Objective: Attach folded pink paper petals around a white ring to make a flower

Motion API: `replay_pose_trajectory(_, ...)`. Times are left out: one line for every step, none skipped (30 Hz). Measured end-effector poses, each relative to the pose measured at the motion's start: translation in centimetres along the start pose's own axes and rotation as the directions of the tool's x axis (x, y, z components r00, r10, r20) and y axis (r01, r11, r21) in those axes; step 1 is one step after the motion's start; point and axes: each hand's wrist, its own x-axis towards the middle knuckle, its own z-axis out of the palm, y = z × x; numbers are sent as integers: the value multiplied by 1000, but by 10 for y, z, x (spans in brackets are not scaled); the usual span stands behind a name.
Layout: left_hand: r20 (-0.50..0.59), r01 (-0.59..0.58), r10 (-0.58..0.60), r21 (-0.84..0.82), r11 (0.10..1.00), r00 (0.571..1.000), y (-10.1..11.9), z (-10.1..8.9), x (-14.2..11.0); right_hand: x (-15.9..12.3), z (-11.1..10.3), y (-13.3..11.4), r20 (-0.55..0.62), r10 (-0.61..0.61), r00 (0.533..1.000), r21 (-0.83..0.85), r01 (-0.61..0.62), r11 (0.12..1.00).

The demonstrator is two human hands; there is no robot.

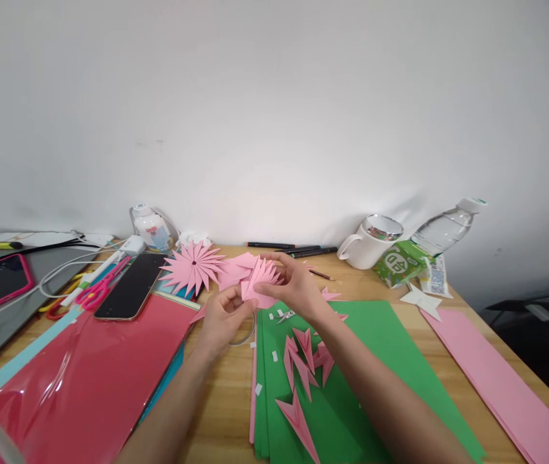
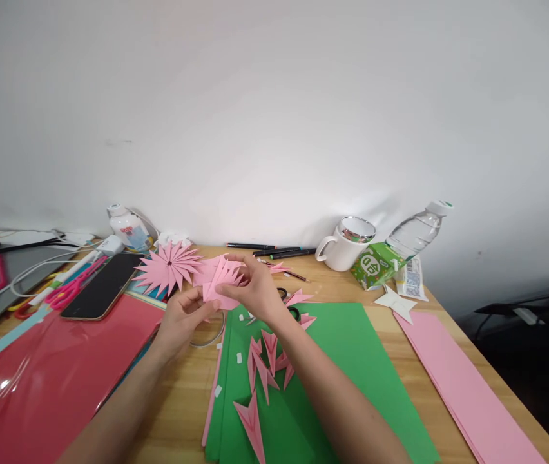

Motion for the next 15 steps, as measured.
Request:
replay_pose_trajectory(21,-8,9,-7,1000,1000,1,0,0,0,1,-1,-11,-9,1000,1,9,1000)
replay_pose_trajectory(49,-10,11,-27,1000,999,1,1,1,0,1,-1,-22,-21,1000,-4,21,1000)
replay_pose_trajectory(79,-3,7,-59,998,997,2,2,1,0,1,-1,-34,-33,999,-14,33,999)
replay_pose_trajectory(103,9,1,-97,995,995,2,3,0,0,1,-1,-43,-43,998,-22,42,999)
replay_pose_trajectory(119,25,-9,-134,991,993,2,4,0,0,1,-1,-52,-48,997,-24,47,999)
replay_pose_trajectory(127,39,-19,-161,986,992,3,5,0,0,1,0,-57,-48,997,-18,47,999)
replay_pose_trajectory(129,50,-27,-175,983,991,2,5,0,1,1,1,-61,-41,997,-4,41,999)
replay_pose_trajectory(126,55,-32,-179,982,992,2,5,-1,1,0,2,-60,-30,998,18,31,999)
replay_pose_trajectory(123,58,-36,-178,982,992,1,5,-1,1,0,3,-57,-20,998,41,22,999)
replay_pose_trajectory(122,62,-40,-178,982,992,-1,5,-1,2,0,4,-56,-15,998,56,18,998)
replay_pose_trajectory(125,72,-49,-182,981,991,-3,4,-1,2,0,5,-60,-15,998,60,19,998)
replay_pose_trajectory(129,83,-59,-189,979,990,-6,3,0,2,0,7,-62,-19,998,59,23,998)
replay_pose_trajectory(128,94,-69,-199,975,989,-9,3,0,3,0,8,-62,-27,998,57,30,998)
replay_pose_trajectory(131,105,-80,-202,974,988,-12,2,1,3,1,9,-57,-34,998,56,37,998)
replay_pose_trajectory(126,99,-74,-203,974,989,-14,1,1,3,2,10,-52,-38,998,54,41,998)
